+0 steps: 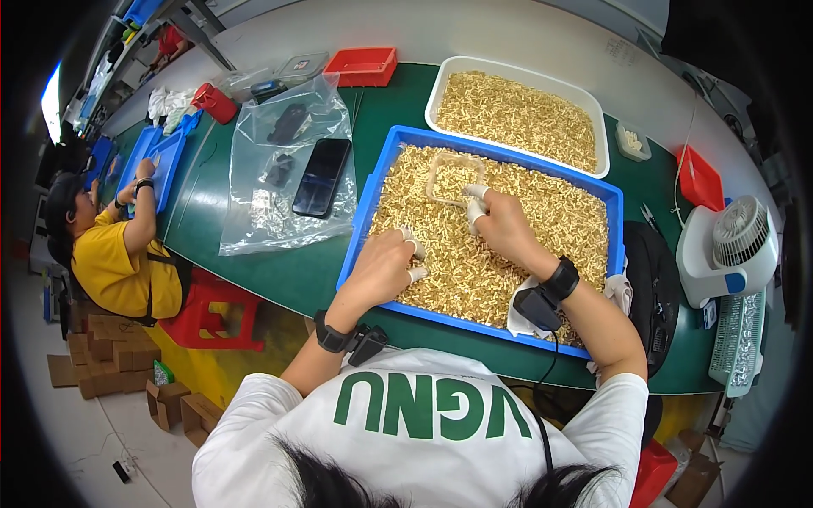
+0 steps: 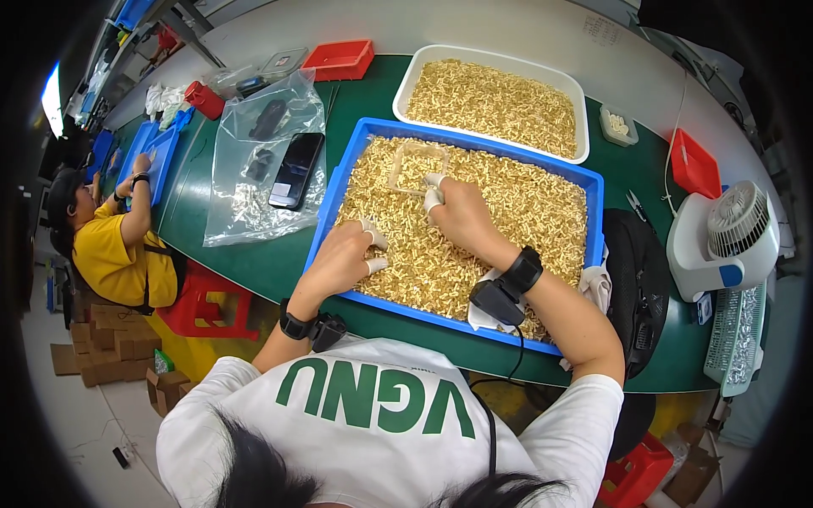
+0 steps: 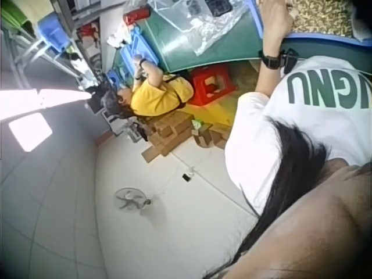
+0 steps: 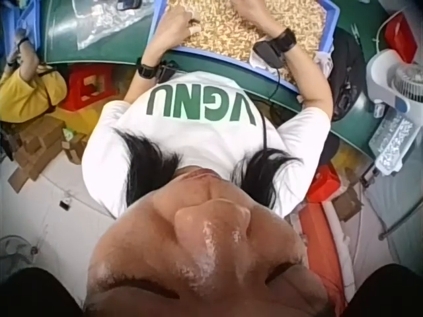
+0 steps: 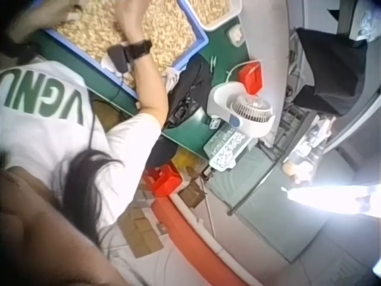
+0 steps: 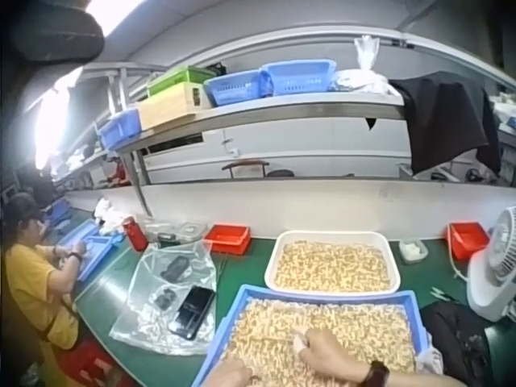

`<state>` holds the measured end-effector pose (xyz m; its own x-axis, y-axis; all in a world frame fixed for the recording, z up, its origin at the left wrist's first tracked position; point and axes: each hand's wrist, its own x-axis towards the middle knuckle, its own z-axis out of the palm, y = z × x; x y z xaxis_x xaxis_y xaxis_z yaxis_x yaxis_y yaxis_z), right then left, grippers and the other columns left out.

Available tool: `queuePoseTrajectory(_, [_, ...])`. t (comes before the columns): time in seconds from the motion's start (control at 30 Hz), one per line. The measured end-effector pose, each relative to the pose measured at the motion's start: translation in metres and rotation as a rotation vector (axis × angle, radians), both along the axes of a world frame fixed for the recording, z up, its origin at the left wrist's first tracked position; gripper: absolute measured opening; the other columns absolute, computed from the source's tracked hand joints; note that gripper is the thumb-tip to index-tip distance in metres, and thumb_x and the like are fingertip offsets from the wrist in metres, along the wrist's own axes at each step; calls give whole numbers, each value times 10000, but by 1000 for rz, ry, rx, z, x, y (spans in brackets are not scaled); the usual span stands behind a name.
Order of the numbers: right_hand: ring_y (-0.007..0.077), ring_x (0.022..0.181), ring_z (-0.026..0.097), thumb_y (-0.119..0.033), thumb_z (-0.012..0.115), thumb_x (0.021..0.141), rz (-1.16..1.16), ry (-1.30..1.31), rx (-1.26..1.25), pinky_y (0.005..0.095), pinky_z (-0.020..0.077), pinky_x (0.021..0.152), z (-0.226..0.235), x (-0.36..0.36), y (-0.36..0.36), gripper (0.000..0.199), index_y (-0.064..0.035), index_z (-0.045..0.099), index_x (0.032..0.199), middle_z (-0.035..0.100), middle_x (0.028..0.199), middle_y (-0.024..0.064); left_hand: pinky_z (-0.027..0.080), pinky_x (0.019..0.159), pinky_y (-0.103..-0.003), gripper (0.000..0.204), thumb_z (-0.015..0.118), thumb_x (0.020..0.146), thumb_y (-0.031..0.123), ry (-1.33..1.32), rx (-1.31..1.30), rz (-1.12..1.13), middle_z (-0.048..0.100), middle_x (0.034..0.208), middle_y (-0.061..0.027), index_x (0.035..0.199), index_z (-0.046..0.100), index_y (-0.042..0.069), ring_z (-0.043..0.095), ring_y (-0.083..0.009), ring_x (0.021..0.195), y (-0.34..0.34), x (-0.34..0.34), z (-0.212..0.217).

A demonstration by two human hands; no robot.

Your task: The person picks up a small metal component from a blue tray, inserts a thin metal pin into it, and places the assembled unit into a small clear container.

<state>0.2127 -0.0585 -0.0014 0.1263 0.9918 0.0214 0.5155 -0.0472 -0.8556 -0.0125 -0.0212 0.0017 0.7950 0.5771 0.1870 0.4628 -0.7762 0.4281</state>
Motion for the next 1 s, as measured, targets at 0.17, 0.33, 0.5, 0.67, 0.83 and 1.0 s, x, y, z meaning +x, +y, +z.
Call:
queuePoseTrajectory(0.17, [112,555,579,-83,524,901,45,-15,6,270,457,525,2,1,0,253,34,584,1117,615,648,53,458,710,-372,154,687,755,123,26,-108,25,604,805,-104,882,656,41,580,-273,776,-1,1,-4])
queuePoseTrajectory(0.33, [138,567,595,-110,543,907,167,194,-140,294,474,544,23,-11,-8,214,14,607,1069,626,668,79,467,696,-286,128,628,832,56,-291,-676,395,634,810,-52,952,646,16,594,-158,742,0,9,-2])
queuePoseTrajectory(0.5, [245,609,636,-154,576,883,280,67,16,357,485,575,20,-19,-13,183,-37,639,1008,649,721,134,467,697,-243,156,602,860,27,-637,-1085,316,634,833,-45,1009,625,-12,579,-104,735,10,6,-4])
queuePoseTrajectory(0.67, [319,661,630,-164,592,862,304,-48,127,391,489,603,9,-19,-12,169,-63,650,986,648,756,158,475,708,-255,192,610,848,13,-733,-1173,324,630,847,-67,1037,604,-20,586,-127,746,9,8,-7])
queuePoseTrajectory(0.83, [347,694,624,-170,596,855,301,-54,128,409,488,618,9,-19,-13,170,-65,654,975,644,760,170,488,715,-251,201,616,844,21,-783,-1193,312,639,860,-60,1042,613,-13,603,-127,768,11,7,-13])
queuePoseTrajectory(1.0, [337,689,629,-168,594,855,278,-98,161,404,490,614,12,-21,-15,162,-60,653,961,647,761,166,494,732,-250,212,633,829,11,-796,-1182,312,641,893,-58,1039,619,-14,608,-122,794,9,7,-12])
